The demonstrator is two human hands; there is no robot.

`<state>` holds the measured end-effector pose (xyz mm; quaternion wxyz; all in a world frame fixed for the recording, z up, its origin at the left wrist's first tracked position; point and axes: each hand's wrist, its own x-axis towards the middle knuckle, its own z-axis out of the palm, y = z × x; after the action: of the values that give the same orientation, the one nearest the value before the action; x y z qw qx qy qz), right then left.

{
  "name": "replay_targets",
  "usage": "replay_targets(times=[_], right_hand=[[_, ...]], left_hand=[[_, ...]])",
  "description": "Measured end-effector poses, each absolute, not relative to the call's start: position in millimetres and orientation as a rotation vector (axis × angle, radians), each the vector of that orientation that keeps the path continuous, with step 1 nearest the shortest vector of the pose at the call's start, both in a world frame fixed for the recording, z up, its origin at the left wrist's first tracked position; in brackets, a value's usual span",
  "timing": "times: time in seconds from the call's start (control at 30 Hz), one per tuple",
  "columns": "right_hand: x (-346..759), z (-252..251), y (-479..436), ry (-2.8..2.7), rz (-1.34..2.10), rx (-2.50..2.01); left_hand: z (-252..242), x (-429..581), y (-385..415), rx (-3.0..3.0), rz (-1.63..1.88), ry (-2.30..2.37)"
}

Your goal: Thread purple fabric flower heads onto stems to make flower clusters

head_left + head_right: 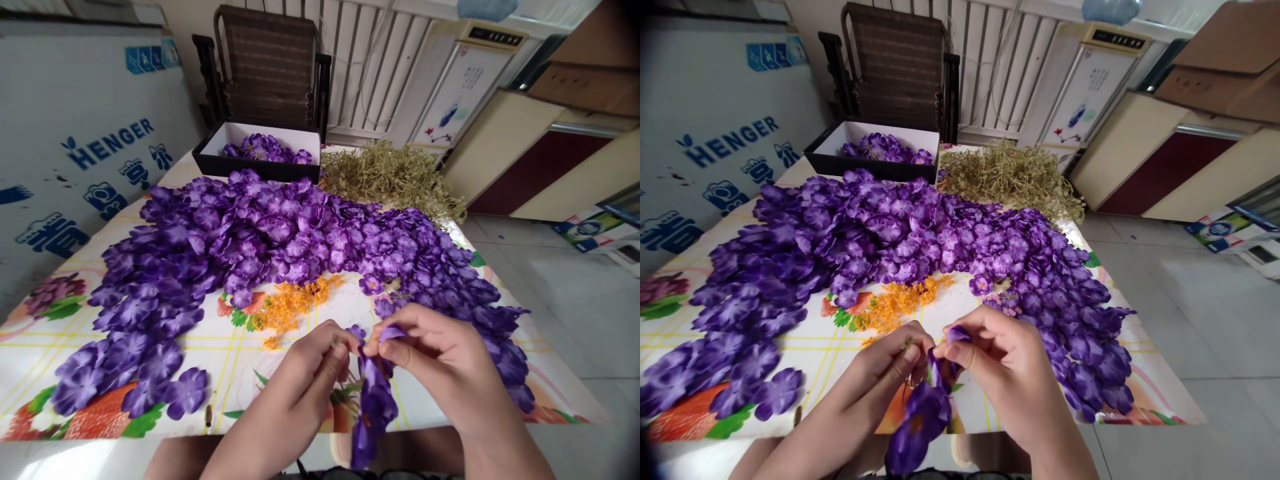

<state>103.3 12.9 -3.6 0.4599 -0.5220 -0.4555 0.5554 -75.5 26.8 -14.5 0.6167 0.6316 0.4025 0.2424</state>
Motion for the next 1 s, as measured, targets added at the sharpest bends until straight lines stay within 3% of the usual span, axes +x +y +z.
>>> replay_targets(times=[0.3,1.0], right_hand=[[103.7,5.9,5.0,-1.377,1.412,-1.343],[104.8,3.5,3.4,-1.614,1.273,-1.36]], left_hand=[[-18.4,-75.7,21.6,1.965,0.382,0.934],[-24.1,-69.1,9.9,2.669,0.415,0.98]])
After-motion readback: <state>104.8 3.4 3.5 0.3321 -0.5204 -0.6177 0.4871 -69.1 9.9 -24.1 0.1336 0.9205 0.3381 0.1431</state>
